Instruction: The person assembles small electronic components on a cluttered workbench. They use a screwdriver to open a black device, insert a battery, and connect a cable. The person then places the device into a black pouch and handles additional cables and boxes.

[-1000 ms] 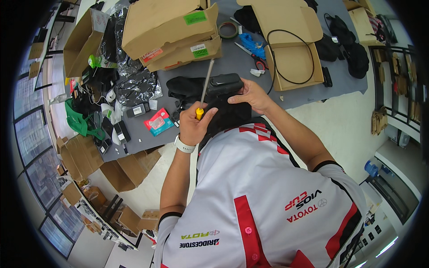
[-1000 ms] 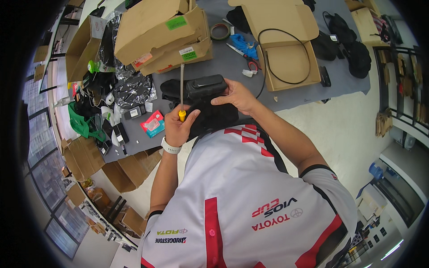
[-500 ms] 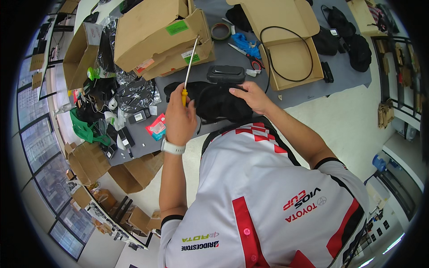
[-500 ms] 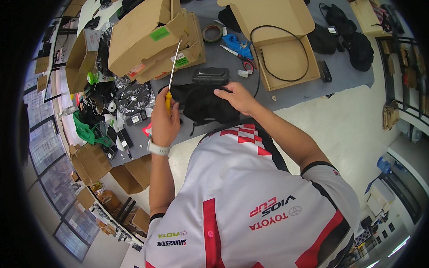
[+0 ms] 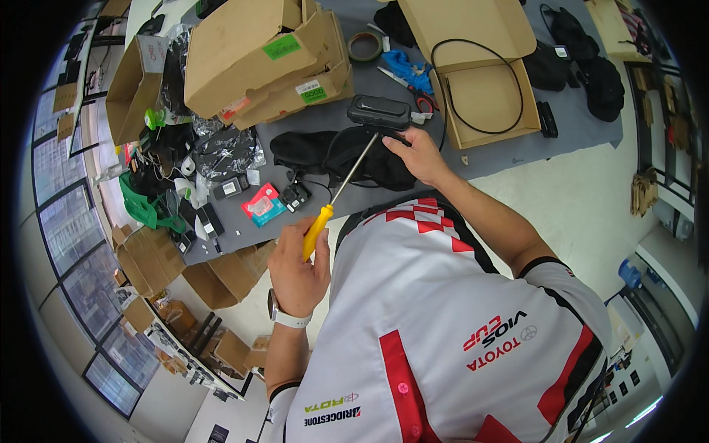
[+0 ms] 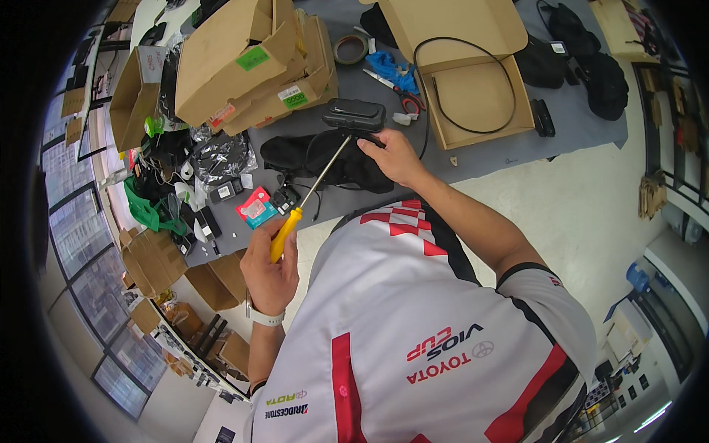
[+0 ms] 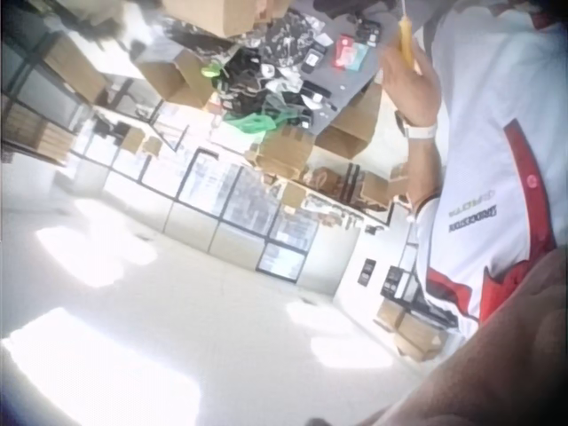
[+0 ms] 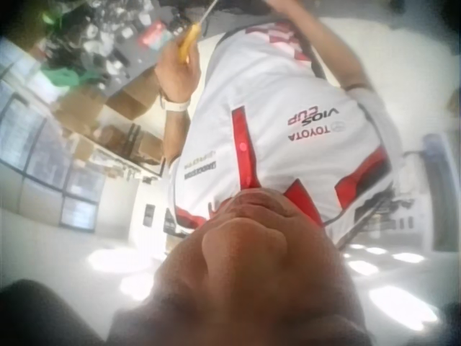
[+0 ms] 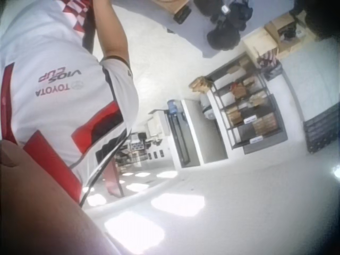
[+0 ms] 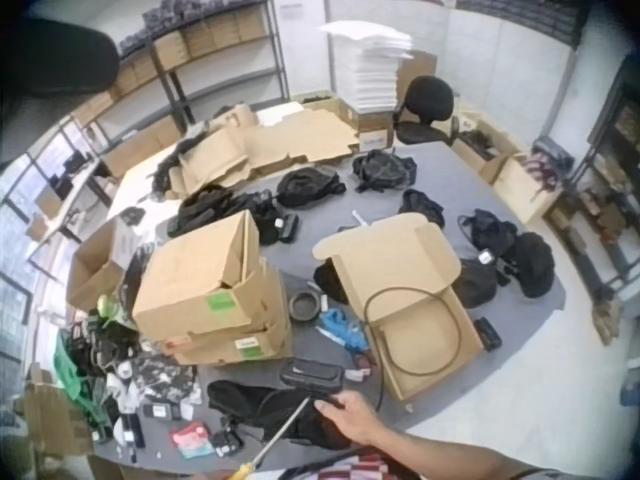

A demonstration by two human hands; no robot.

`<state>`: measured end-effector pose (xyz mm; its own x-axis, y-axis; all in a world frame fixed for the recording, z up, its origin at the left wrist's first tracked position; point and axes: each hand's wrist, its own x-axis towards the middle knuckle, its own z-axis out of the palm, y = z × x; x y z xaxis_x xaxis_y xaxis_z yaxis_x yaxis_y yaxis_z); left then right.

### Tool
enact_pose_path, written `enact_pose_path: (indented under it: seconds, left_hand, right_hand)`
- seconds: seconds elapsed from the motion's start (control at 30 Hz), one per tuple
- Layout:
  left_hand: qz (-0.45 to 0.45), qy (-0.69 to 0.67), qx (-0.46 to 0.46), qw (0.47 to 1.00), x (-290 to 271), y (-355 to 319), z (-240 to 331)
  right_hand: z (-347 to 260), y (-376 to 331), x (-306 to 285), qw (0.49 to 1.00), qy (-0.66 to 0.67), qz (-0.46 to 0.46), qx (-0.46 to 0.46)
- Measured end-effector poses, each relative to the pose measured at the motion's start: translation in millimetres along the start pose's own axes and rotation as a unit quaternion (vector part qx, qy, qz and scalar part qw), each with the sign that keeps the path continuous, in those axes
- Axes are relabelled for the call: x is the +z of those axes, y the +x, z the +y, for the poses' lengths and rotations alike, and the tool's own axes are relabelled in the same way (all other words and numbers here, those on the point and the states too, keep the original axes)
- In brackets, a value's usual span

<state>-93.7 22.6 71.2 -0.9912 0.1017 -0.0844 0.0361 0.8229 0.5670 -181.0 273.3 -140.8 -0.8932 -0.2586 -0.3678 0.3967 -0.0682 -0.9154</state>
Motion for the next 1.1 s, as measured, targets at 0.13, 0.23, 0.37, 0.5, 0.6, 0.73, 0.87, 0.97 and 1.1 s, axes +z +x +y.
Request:
enact_pose_path:
  seconds: [0.13, 0.23, 0.37, 0.5, 0.6, 0.73, 0.87, 0.97, 1.1]
  left_hand:
    - [0.007, -0.009, 0.000, 1.000, 3, -6, -2]
    - [0.005, -0.007, -0.006, 1.000, 5, -7, -3]
    - [0.020, -0.032, 0.000, 0.999, 12, -10, -5]
    - [0.024, -0.039, -0.006, 0.999, 15, -11, -7]
    - [0.010, -0.062, -0.060, 0.996, 15, -14, -10]
    - [-0.007, -0.160, -0.137, 0.977, 18, -19, -27]
    - [-0.012, -0.190, -0.161, 0.968, 20, -21, -31]
    - [-0.012, -0.205, -0.167, 0.964, 20, -23, -34]
    - [-0.014, -0.206, -0.170, 0.964, 21, -23, -37]
  right_hand:
    - [2, 0, 1, 0.999, 0.041, -0.003, 0.013]
    - [2, -1, 3, 0.999, 0.043, -0.001, 0.013]
    - [1, -2, 3, 1.000, 0.003, 0.001, 0.005]
    - [-2, -4, 4, 1.000, -0.003, 0.007, -0.003]
    - [1, -5, 4, 0.999, -0.032, 0.015, -0.020]
    - [-5, -9, 9, 0.994, -0.066, 0.041, -0.081]
    - [0, -11, 10, 0.989, -0.097, 0.051, -0.099]
    - [1, -13, 12, 0.988, -0.105, 0.055, -0.104]
    - [1, -13, 12, 0.984, -0.127, 0.058, -0.113]
